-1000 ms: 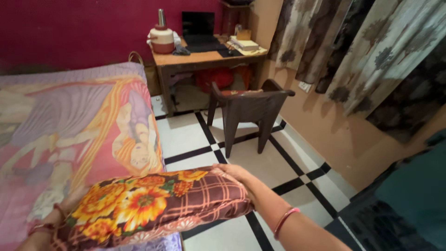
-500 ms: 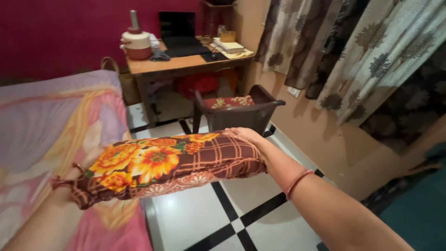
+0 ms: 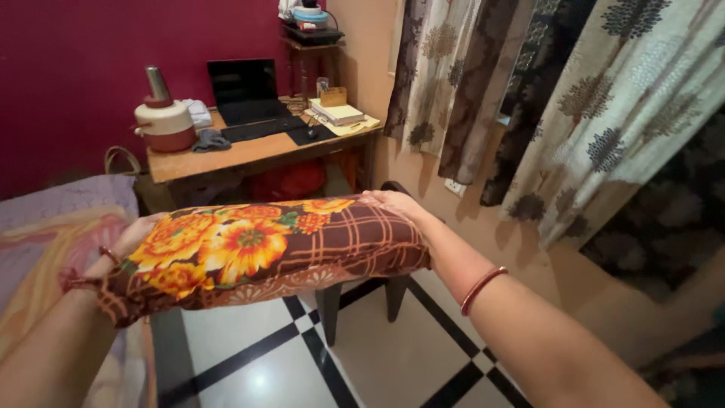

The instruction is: The person moves a stack of metal bowls and a tray from a bed to a sofa, then returns to the bed to pick up a pillow and place it on a chair. They then pick up a garment and a hanger, hang the garment on a hook, and close a door.

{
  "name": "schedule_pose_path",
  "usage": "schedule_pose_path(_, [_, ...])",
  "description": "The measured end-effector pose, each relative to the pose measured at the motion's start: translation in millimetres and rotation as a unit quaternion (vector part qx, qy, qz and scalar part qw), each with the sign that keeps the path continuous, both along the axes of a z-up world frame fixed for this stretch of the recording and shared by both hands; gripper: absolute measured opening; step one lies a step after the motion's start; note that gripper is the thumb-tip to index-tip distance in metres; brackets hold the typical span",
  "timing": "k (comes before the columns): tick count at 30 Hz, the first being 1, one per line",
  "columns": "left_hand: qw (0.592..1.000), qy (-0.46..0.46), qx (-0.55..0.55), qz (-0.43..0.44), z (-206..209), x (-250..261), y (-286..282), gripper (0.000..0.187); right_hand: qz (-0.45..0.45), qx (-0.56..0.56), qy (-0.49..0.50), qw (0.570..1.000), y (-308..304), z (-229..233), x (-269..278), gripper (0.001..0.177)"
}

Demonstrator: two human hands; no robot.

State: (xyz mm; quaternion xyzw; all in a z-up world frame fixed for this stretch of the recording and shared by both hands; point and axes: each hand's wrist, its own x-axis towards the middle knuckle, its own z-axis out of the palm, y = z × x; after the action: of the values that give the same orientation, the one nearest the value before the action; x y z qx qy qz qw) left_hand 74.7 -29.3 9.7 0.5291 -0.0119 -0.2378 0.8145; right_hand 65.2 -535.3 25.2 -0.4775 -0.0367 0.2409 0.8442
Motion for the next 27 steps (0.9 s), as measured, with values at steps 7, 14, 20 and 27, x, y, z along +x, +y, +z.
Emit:
schedule_pose_path(7, [0.998,0.059,-0.026,-0.013,-16,143,-101,0.043,-0.065,-0.354,-0.087,0.929,-67,58,63,0.037])
schedule_pose_path(14, [0.984,0.176,0.02,-0.01,-3,159,-218,0.052,-0.118,-0.304,0.1,0.94,-115,93,86,0.029])
schedule_pose_path(20, [0.977,0.195,-0.065,-0.057,-63,214,-274,0.048,-0.116,-0.31,0.147,0.932,-176,36,163,0.03])
schedule_pose_path(27, [0.954,0.269,-0.026,-0.129,-182,284,-306,0.048,-0.032,-0.474,0.12,0.872,-262,-89,245,0.033])
